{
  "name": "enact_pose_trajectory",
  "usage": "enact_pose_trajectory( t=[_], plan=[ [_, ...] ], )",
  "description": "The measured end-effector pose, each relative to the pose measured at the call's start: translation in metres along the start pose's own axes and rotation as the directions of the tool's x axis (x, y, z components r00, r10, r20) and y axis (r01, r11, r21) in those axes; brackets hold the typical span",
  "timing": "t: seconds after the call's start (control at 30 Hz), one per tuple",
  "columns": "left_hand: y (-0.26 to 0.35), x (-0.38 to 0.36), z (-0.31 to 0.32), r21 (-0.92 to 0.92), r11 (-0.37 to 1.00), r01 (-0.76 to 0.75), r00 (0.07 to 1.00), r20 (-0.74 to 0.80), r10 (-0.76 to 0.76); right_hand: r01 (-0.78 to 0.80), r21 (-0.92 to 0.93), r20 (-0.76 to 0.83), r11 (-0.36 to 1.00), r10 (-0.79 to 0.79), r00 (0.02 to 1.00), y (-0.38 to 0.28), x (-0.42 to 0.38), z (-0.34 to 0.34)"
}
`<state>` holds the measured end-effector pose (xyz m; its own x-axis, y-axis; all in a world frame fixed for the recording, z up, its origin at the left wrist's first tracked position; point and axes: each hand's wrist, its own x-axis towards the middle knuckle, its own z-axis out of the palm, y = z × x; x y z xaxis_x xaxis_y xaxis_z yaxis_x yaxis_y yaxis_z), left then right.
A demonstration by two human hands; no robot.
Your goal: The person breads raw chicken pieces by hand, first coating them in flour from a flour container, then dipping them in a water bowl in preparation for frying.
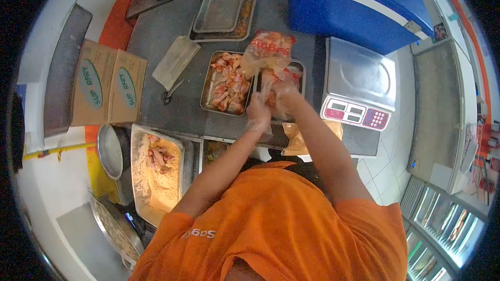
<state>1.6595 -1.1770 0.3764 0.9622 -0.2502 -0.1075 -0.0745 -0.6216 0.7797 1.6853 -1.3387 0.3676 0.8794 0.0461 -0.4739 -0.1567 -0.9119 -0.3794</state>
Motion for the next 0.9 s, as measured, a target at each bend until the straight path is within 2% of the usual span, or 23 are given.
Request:
enact_pose_trajectory(
  t=[0.03, 0.1, 0.13, 0.2, 0.23, 0.27, 0.3, 0.37, 0.4, 0.47, 0.5, 0.57, 0.6, 0.63, 0.67, 0.7, 0.73, 0.8, 0.83, 0.87, 0.9],
  plan=[
    [-0.008, -0.001, -0.002, 0.023, 0.998, -0.056, 0.997, 0.045, 0.055, 0.134, 0.404, -0.095, 0.905, -0.105, 0.99, 0.009, -0.027, -0.005],
    [-0.021, 0.006, -0.013, 0.064, 0.981, -0.184, 0.976, 0.128, 0.174, 0.035, 0.8, -0.002, 0.599, -0.055, 0.998, 0.029, -0.035, -0.009],
    [-0.023, 0.006, -0.019, 0.156, 0.968, -0.196, 0.974, 0.144, 0.174, -0.209, 0.82, 0.223, 0.532, 0.039, 0.974, 0.036, -0.025, -0.003],
    [-0.016, 0.016, -0.025, 0.05, 0.966, -0.254, 0.967, -0.005, 0.255, -0.361, 0.747, 0.385, 0.558, 0.08, 0.92, 0.05, -0.022, 0.0],
    [-0.012, 0.019, -0.025, -0.004, 0.959, -0.284, 0.956, -0.075, 0.283, -0.274, 0.698, 0.336, 0.661, 0.035, 0.941, 0.059, -0.028, 0.005],
    [-0.006, 0.025, -0.032, -0.098, 0.943, -0.317, 0.947, -0.091, 0.309, -0.281, 0.697, 0.347, 0.66, 0.031, 0.937, 0.059, -0.036, 0.002],
    [0.003, 0.03, -0.041, -0.098, 0.945, -0.313, 0.95, -0.045, 0.31, -0.287, 0.696, 0.359, 0.658, 0.027, 0.933, 0.058, -0.045, -0.002],
    [0.025, 0.036, -0.057, -0.102, 0.946, -0.308, 0.948, 0.049, 0.314, -0.485, 0.759, 0.5, 0.434, 0.088, 0.862, 0.037, -0.078, -0.04],
    [0.033, 0.038, -0.06, -0.101, 0.954, -0.281, 0.952, 0.099, 0.291, -0.549, 0.73, 0.543, 0.407, 0.141, 0.828, 0.038, -0.078, -0.041],
    [0.034, 0.035, -0.052, -0.089, 0.955, -0.283, 0.936, 0.19, 0.295, -0.245, 0.809, 0.296, 0.534, -0.011, 0.955, 0.041, -0.081, -0.034],
    [0.028, 0.037, -0.046, -0.08, 0.954, -0.29, 0.926, 0.23, 0.3, -0.061, 0.761, 0.129, 0.646, -0.059, 0.99, 0.045, -0.073, -0.025],
    [0.004, 0.043, -0.024, -0.034, 0.932, -0.361, 0.885, 0.301, 0.354, 0.241, 0.488, -0.217, 0.839, -0.151, 0.964, 0.055, -0.057, -0.008],
    [0.002, 0.039, -0.02, -0.037, 0.933, -0.358, 0.882, 0.314, 0.35, 0.09, 0.883, -0.183, 0.46, 0.162, 0.97, 0.024, -0.055, -0.009],
    [0.0, 0.035, -0.017, -0.039, 0.934, -0.354, 0.879, 0.327, 0.347, 0.02, 0.995, 0.019, -0.095, 0.399, 0.917, -0.001, -0.055, -0.012],
    [0.009, 0.029, -0.021, -0.065, 0.945, -0.321, 0.891, 0.317, 0.325, 0.015, 1.0, -0.013, -0.001, 0.399, 0.917, -0.01, -0.055, -0.018],
    [0.014, 0.028, -0.023, -0.091, 0.952, -0.293, 0.901, 0.308, 0.306, 0.098, 0.907, -0.236, 0.409, 0.302, 0.924, 0.0, -0.045, -0.004],
    [0.013, 0.029, -0.023, -0.064, 0.958, -0.278, 0.9, 0.331, 0.283, 0.184, 0.648, -0.401, 0.739, 0.125, 0.908, 0.018, -0.027, 0.023],
    [0.007, 0.034, -0.019, -0.012, 0.969, -0.248, 0.898, 0.372, 0.235, 0.224, 0.632, -0.425, 0.742, 0.09, 0.901, 0.007, -0.028, 0.016],
    [0.004, 0.037, -0.019, -0.049, 0.962, -0.269, 0.898, 0.348, 0.269, 0.178, 0.887, -0.3, 0.426, 0.239, 0.923, -0.006, -0.032, 0.009],
    [0.001, 0.038, -0.021, -0.085, 0.954, -0.288, 0.898, 0.322, 0.3, 0.118, 0.992, -0.123, 0.035, 0.324, 0.938, -0.025, -0.042, -0.008],
    [-0.003, 0.04, -0.024, -0.119, 0.944, -0.307, 0.897, 0.296, 0.328, 0.055, 0.996, -0.032, -0.066, 0.318, 0.947, -0.032, -0.048, -0.018]
  ],
)
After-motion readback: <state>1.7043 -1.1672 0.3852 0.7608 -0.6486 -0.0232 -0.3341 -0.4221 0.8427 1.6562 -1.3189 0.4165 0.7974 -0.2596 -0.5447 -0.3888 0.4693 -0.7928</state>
